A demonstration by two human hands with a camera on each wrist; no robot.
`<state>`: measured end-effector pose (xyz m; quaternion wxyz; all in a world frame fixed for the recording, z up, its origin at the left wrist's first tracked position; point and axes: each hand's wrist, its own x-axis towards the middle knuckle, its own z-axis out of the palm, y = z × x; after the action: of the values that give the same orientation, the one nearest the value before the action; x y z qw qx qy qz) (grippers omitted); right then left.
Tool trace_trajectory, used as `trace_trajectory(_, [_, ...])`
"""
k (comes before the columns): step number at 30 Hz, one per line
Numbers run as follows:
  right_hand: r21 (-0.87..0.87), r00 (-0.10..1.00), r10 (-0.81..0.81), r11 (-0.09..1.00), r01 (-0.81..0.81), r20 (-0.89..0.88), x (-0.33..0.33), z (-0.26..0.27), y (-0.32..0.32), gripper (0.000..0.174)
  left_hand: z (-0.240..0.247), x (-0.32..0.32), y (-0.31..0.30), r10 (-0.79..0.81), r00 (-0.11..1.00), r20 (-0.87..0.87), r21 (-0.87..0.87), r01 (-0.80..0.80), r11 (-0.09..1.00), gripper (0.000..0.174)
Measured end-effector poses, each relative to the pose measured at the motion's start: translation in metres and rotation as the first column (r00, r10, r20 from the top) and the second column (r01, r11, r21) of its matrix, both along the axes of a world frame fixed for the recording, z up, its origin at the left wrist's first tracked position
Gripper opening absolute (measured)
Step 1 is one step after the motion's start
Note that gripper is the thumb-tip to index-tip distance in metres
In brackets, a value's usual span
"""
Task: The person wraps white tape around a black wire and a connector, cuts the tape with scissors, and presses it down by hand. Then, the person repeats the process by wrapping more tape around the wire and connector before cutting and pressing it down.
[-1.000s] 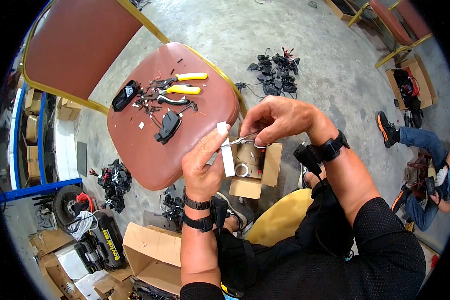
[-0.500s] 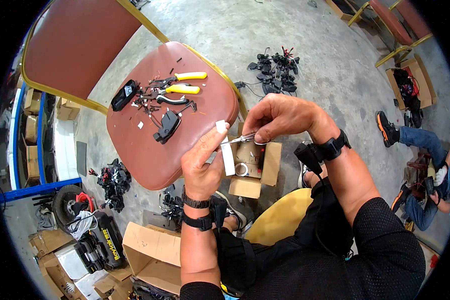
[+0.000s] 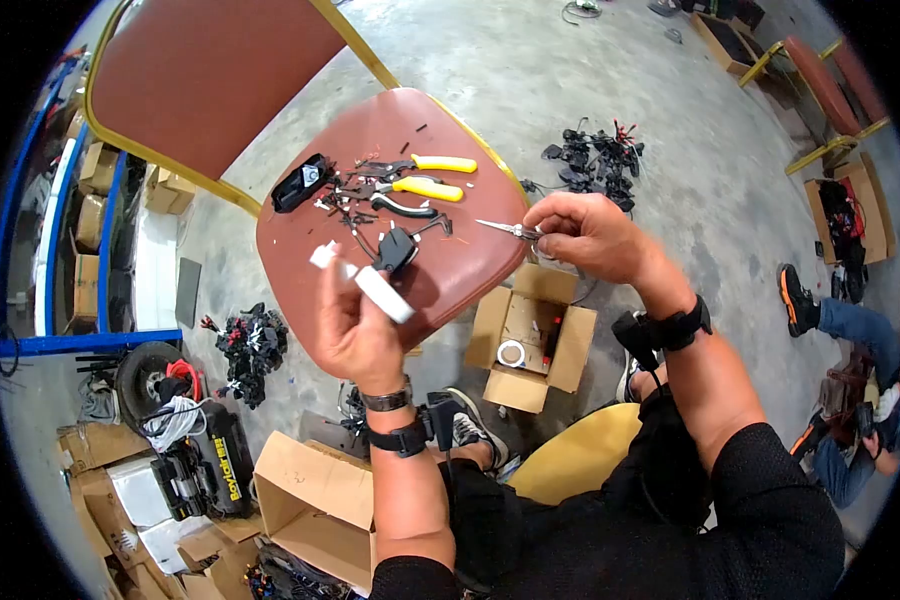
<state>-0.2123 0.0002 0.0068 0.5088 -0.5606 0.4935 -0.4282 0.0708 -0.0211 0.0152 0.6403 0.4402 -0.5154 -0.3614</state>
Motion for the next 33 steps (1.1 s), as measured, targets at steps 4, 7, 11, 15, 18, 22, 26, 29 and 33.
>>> trace_trajectory(4, [-0.224, 0.980, -0.100, 0.973, 0.059, -0.174, 0.020, -0.006, -0.010, 0.020, 0.000, 0.037, -0.016, 0.216, 0.964, 0.152, 0.009, -0.220, 0.975, 0.048])
trace_trajectory(7, [-0.401, 0.907, -0.155, 0.916, -0.016, -0.391, 0.029, -0.007, -0.020, 0.021, -0.011, 0.059, -0.026, 0.223, 0.950, 0.218, 0.059, -0.241, 0.969, 0.046])
trace_trajectory(11, [-0.511, 0.840, -0.247, 0.858, -0.042, -0.484, 0.045, -0.008, -0.033, 0.019, -0.020, 0.071, -0.039, 0.269, 0.864, 0.426, 0.008, -0.301, 0.954, 0.045])
trace_trajectory(15, [-0.487, 0.737, -0.272, 0.869, -0.089, -0.619, 0.055, -0.007, -0.038, 0.019, -0.032, 0.075, -0.049, 0.222, 0.871, 0.438, 0.062, -0.275, 0.959, 0.047])
trace_trajectory(18, [-0.512, 0.707, -0.295, 0.852, -0.111, -0.643, 0.059, -0.009, -0.042, 0.019, -0.029, 0.074, -0.053, 0.203, 0.881, 0.427, 0.127, -0.280, 0.952, 0.048])
trace_trajectory(22, [-0.495, 0.708, -0.297, 0.865, -0.085, -0.640, 0.061, -0.009, -0.045, 0.021, -0.026, 0.073, -0.054, 0.228, 0.885, 0.406, 0.109, -0.294, 0.950, 0.046])
trace_trajectory(26, [-0.491, 0.789, -0.280, 0.870, -0.031, -0.547, 0.063, -0.001, -0.041, 0.025, -0.007, 0.062, -0.047, 0.346, 0.854, 0.389, -0.087, -0.340, 0.936, 0.043])
trace_trajectory(29, [-0.518, 0.897, -0.213, 0.855, -0.021, -0.388, 0.064, 0.009, -0.035, 0.024, 0.005, 0.038, -0.034, 0.139, 0.990, -0.002, -0.118, -0.138, 0.983, 0.043])
trace_trajectory(33, [-0.487, 0.956, -0.154, 0.873, 0.014, -0.249, 0.073, 0.025, -0.017, 0.021, 0.003, 0.011, -0.014, 0.022, 0.965, 0.261, -0.238, 0.042, 0.970, 0.048])
